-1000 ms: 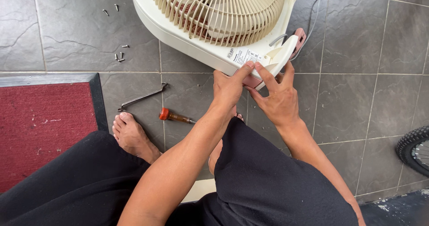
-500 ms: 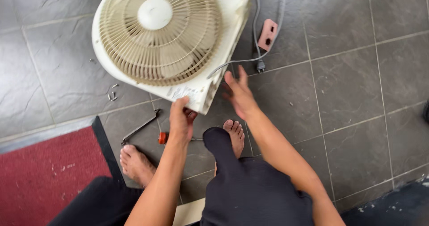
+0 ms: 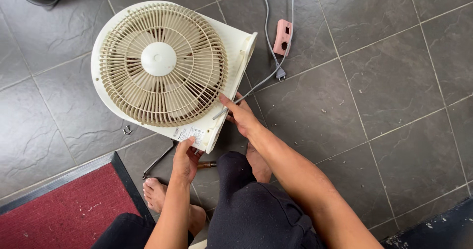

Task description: The person assembles a disassembled electric fan on the floor. They connect wires, attach the fan blades to the motor shaft using a wrench, and secure the front grill to the fan housing.

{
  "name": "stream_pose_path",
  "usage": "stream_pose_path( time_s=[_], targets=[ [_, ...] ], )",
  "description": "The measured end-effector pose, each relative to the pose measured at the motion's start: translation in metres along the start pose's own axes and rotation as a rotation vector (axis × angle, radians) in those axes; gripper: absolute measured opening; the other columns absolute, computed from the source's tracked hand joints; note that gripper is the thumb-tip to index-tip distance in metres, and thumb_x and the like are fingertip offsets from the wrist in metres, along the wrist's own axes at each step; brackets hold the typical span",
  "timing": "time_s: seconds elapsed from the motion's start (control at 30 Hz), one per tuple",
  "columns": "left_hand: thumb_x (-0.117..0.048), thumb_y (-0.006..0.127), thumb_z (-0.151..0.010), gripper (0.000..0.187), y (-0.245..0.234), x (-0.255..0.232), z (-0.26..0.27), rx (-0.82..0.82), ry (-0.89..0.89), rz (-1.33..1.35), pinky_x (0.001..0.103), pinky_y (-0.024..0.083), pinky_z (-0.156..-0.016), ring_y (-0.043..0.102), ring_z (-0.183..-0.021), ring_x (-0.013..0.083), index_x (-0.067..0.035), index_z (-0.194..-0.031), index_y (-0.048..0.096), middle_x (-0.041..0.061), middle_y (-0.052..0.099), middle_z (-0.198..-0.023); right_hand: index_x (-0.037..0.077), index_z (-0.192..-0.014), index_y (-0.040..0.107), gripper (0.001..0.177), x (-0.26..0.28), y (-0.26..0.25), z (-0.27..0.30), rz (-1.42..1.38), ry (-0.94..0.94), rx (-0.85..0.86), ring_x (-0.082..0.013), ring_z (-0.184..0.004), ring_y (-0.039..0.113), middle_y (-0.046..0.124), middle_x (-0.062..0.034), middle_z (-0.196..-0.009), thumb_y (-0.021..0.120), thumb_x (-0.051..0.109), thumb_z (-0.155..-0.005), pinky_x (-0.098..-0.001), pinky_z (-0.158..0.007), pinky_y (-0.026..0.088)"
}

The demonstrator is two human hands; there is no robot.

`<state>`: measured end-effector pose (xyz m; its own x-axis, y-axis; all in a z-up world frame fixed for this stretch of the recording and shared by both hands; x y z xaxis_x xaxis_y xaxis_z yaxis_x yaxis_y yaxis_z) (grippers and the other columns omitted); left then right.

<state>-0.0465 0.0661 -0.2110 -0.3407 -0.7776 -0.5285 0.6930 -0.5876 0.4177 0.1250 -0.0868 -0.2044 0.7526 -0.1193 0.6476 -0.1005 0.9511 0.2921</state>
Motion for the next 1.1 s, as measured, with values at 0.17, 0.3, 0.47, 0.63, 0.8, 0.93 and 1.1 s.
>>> stream_pose_path(
  time_s=[0.17,0.3,0.47,0.63,0.8,0.93,1.1],
  targets=[
    [-0.042,0.069,-0.09,0.05,-0.006,0.019,-0.006,-0.071,-0.054,0.027,0.037,0.052,-0.085,0.068,-0.1,0.0153,-0.013,-0.129,0.057,0.0,0.071,-0.113,0.016,-0.143,0.049,0.07,0.0,-0.007,-0.004,0.015,-0.06,0.022,-0.0136,-0.114,0.064,0.067,-0.0017,-0.126,0.078,0.042,-0.085,-0.0325,-0.09,0.054],
    [-0.04,0.073,-0.095,0.046,-0.026,0.035,-0.014,-0.13,-0.01,0.016,0.035,0.054,-0.075,0.065,-0.088,0.0144,-0.011,-0.128,0.061,0.0,0.069,-0.105,0.016,-0.143,0.05,0.063,-0.019,-0.016,-0.01,0.042,-0.051,-0.001,-0.0144,-0.114,0.063,0.067,-0.003,-0.126,0.072,0.041,-0.091,-0.0321,-0.09,0.052],
    [-0.035,0.075,-0.095,0.045,-0.026,0.046,-0.009,-0.049,-0.081,-0.003,0.032,0.057,-0.074,0.064,-0.086,0.0148,-0.007,-0.129,0.063,0.003,0.064,-0.104,0.009,-0.146,0.049,0.062,-0.034,-0.033,0.009,-0.039,-0.074,-0.001,-0.0191,-0.119,0.061,0.064,-0.007,-0.132,0.07,0.036,-0.094,-0.0386,-0.097,0.051],
    [-0.04,0.074,-0.089,0.061,0.045,0.071,0.01,0.07,-0.146,-0.078,0.035,0.058,-0.088,0.072,-0.103,0.0204,-0.002,-0.133,0.056,0.008,0.073,-0.119,0.002,-0.143,0.049,0.06,0.016,-0.06,0.015,-0.081,-0.14,0.104,-0.0307,-0.127,0.06,0.063,-0.0166,-0.137,0.068,0.032,-0.095,-0.0434,-0.11,0.048],
    [-0.044,0.077,-0.087,0.074,0.084,0.084,0.029,0.232,-0.323,0.073,0.041,0.055,-0.096,0.067,-0.116,0.0219,-0.006,-0.143,0.048,0.009,0.065,-0.13,0.002,-0.143,0.052,0.06,0.07,-0.091,0.004,0.049,-0.053,0.11,-0.0306,-0.127,0.06,0.064,-0.0152,-0.138,0.068,0.031,-0.094,-0.0455,-0.111,0.046],
    [-0.048,0.067,-0.092,0.067,0.039,0.055,0.014,0.331,-0.348,0.115,0.038,0.055,-0.093,0.069,-0.114,0.0202,-0.008,-0.144,0.051,0.008,0.069,-0.129,0.004,-0.145,0.052,0.057,0.091,-0.117,-0.005,0.076,0.011,0.099,-0.0287,-0.127,0.059,0.062,-0.0129,-0.139,0.067,0.025,-0.094,-0.0479,-0.11,0.045],
    [-0.032,0.058,-0.096,0.046,-0.073,-0.023,-0.048,-0.063,-0.113,-0.263,0.04,0.057,-0.079,0.072,-0.093,0.0252,0.0,-0.129,0.062,0.018,0.072,-0.116,0.003,-0.147,0.051,0.056,0.111,-0.174,-0.017,0.13,-0.001,0.036,-0.0264,-0.133,0.057,0.061,-0.012,-0.143,0.066,0.019,-0.095,-0.0458,-0.115,0.042]
  ],
)
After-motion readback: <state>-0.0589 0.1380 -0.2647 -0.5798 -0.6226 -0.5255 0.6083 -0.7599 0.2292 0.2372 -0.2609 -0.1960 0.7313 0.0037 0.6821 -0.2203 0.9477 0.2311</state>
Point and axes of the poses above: each hand's wrist, its own z-axis away from the middle knuckle, its own y-axis out of the palm, x = y × z, the point moved 10 cm from there along -z, towards the middle knuckle
